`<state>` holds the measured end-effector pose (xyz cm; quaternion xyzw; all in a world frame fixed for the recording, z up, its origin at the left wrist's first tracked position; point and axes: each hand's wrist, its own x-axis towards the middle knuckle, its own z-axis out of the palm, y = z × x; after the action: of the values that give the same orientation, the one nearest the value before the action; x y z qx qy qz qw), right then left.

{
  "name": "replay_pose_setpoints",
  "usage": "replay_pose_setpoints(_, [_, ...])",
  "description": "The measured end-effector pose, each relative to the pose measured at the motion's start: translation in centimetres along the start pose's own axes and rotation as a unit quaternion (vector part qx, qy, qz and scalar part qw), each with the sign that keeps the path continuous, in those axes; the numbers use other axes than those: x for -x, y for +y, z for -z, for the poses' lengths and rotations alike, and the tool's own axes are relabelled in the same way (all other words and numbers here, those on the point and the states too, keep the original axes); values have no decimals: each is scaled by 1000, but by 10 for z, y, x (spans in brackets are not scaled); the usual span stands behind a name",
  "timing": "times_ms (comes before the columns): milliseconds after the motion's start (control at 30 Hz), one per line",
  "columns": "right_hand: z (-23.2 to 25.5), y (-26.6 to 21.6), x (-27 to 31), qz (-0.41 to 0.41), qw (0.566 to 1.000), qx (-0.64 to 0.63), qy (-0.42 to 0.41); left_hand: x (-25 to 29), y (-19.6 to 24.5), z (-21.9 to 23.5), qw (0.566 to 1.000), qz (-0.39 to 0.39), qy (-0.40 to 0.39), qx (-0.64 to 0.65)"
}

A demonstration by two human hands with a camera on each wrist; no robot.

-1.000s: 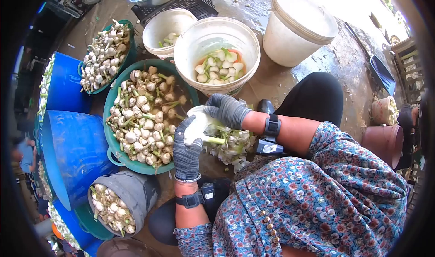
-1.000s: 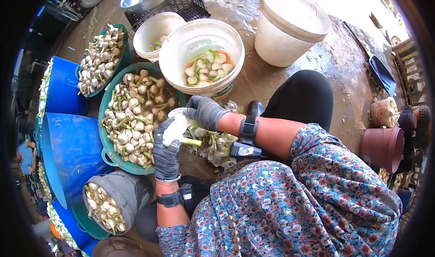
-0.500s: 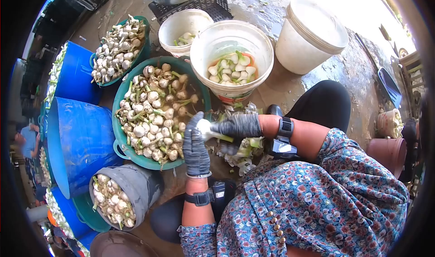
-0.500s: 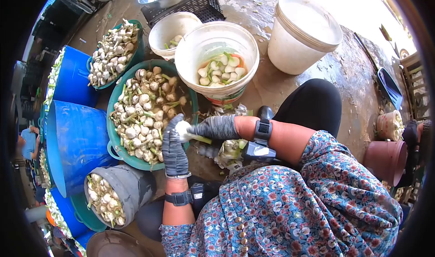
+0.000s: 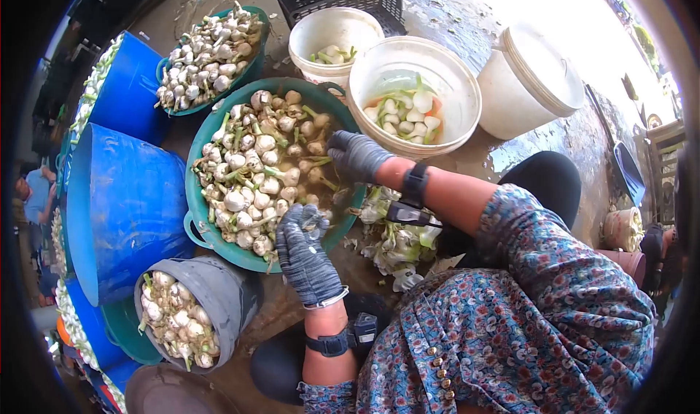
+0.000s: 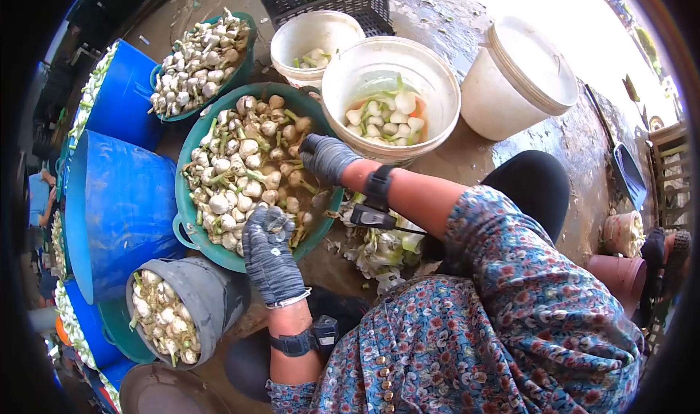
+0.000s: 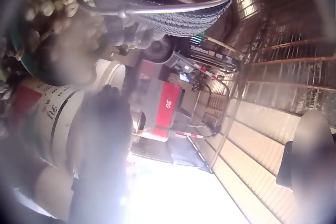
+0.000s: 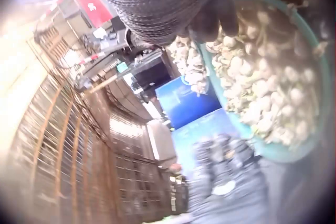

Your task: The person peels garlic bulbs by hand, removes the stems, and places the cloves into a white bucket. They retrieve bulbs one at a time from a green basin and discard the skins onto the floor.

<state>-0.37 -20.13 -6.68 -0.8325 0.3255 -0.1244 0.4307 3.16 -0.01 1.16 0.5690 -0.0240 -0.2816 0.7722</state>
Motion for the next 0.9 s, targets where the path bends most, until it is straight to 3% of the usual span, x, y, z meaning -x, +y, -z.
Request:
replay_pose_setpoints(67, [-44, 32, -24, 21, 997, 63, -26, -2, -1, 4, 998, -26, -6, -58])
replay_pose_setpoints(133, [-78, 56, -43, 114, 960, 241, 86, -7, 0, 13, 999, -12, -18, -45])
replay_pose_setpoints(167, [-74, 55, -44, 31, 958, 280, -46, -10, -1, 17, 999, 1, -17, -38])
replay_pose_setpoints(200, [-76, 52, -43, 28, 958, 282, -46, -11, -3, 16, 999, 18, -20, -29])
replay_pose_setpoints(267, [-78, 35, -29, -27, 909, 339, -239, -16, -8, 18, 999, 23, -19, -44])
replay_pose_setpoints(333, [-91, 42, -27, -88, 916, 282, -271, -18, -13, 19, 999, 40, -9, -33])
replay_pose_setpoints(400, [-45, -2, -1, -56, 957, 179, -219, -23, -17, 16, 993, 87, 33, -70])
replay_pose_setpoints(433, [-45, 4, 5, -62, 958, 181, -214, -26, -24, 18, 990, 90, 47, -97])
replay_pose_setpoints(500, [-53, 13, 13, -108, 987, -46, -108, -29, -47, 22, 986, 91, 65, -126])
replay_pose_setpoints(533, [-44, 6, 21, -107, 987, -50, -112, -29, -56, 23, 983, 111, 45, -137])
replay_pose_setpoints(567, [-34, 2, 33, -133, 951, -238, -143, -28, -61, 28, 980, 130, 28, -149])
replay_pose_setpoints(600, [-20, -7, 45, -156, 880, -416, -169, -23, -57, 21, 978, 145, -5, -152])
replay_pose_setpoints(633, [-6, -17, 54, -169, 867, -422, -204, -21, -57, 16, 978, 142, -1, -156])
replay_pose_setpoints(667, [-4, -16, 60, -166, 866, -425, -205, -19, -56, 10, 977, 133, -61, -154])
replay_pose_setpoints(700, [-2, -15, 67, -115, 910, -369, -148, -17, -56, 5, 973, 124, -125, -151])
replay_pose_setpoints(733, [1, -14, 73, -66, 945, -309, -86, -14, -56, 0, 972, 122, -128, -154])
replay_pose_setpoints(800, [15, -19, 82, -33, 959, -276, -53, -7, -58, -7, 978, 125, -121, -111])
replay_pose_setpoints(867, [37, -25, 91, -46, 972, -214, -83, -6, -69, -5, 976, 95, -148, -125])
replay_pose_setpoints(900, [50, -29, 100, -10, 992, -117, -36, -4, -67, -8, 978, 87, -158, -100])
